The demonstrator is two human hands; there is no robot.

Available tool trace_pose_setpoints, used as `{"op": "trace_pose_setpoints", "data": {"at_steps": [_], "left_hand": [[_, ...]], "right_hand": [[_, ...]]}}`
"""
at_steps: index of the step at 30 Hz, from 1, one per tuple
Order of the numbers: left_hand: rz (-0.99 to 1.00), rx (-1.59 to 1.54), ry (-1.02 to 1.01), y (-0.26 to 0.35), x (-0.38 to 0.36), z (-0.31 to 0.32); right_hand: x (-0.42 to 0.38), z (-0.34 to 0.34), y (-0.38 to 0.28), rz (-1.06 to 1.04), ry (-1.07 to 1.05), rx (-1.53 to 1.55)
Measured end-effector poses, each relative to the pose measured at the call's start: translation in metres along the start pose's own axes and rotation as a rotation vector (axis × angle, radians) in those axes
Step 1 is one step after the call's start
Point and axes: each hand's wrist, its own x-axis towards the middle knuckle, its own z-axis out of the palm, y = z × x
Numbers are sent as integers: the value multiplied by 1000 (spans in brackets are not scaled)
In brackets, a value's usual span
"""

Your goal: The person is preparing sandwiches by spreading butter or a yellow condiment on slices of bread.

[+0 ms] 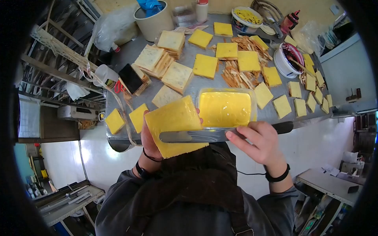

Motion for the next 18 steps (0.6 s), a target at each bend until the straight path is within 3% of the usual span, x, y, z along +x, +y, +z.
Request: {"op": "trace_pose_setpoints", "data": {"at_steps": [2,9,14,17,18], "left_hand": [[-67,22,-52,4,0,-3],[-157,286,321,1,-9,-2],[-103,266,391,0,-7,5],[-72,-18,60,1,-3,8],[-56,38,110,4,-3,6]], "right_hand": [[6,-8,7,-17,-42,-43],[14,-10,22,173,73,-169],[14,-10,11,234,27,165],[15,-9,8,162,-130,197],[13,-6,8,147,-146,195]]}}
